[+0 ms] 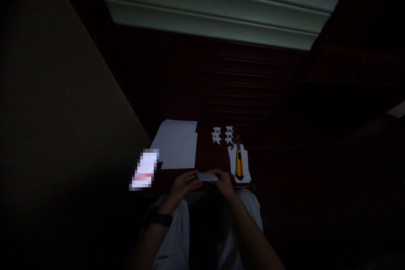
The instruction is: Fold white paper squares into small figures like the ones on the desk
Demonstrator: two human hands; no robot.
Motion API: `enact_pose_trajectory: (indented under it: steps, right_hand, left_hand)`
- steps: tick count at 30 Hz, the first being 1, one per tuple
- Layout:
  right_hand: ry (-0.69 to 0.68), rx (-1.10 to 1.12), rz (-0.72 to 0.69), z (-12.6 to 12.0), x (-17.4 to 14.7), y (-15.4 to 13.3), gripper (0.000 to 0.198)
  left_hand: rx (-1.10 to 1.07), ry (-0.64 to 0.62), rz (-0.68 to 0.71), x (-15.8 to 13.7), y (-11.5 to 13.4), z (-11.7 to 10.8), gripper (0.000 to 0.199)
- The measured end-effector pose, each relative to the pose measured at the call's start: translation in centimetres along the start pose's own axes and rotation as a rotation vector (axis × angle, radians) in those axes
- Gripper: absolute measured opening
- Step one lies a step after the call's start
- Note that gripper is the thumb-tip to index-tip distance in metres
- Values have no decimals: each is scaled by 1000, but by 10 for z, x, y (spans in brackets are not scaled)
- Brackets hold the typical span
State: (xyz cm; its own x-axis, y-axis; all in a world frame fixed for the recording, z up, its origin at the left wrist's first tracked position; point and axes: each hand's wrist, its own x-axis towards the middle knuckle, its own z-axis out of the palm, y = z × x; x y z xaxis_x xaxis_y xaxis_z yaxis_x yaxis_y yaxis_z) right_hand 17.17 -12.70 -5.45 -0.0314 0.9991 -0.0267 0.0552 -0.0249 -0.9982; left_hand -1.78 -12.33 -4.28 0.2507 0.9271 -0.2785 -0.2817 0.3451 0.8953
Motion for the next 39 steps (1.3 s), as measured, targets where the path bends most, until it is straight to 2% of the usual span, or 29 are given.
enact_pose_trajectory:
  steps: [3,7,14,25,39]
  right_hand:
    - [62,13,14,0,1,4,35]
    - [119,12,4,2,2,6,35]
    - [100,-18,-70,5,2,2,25]
    - [-8,-60,-145,5,-1,-1,23]
    - [-37,-49,-137,5,-2,-6,22]
  left_hand:
    - [-7,16,25,-2,1,1,58]
    - [97,-43,83,-6,1,3,60]
    - [237,-61,152,-1,-12,0,58]
    - [94,22,92,2,-9,-3,47]
    - [43,60,70,1,-4,-5,37]
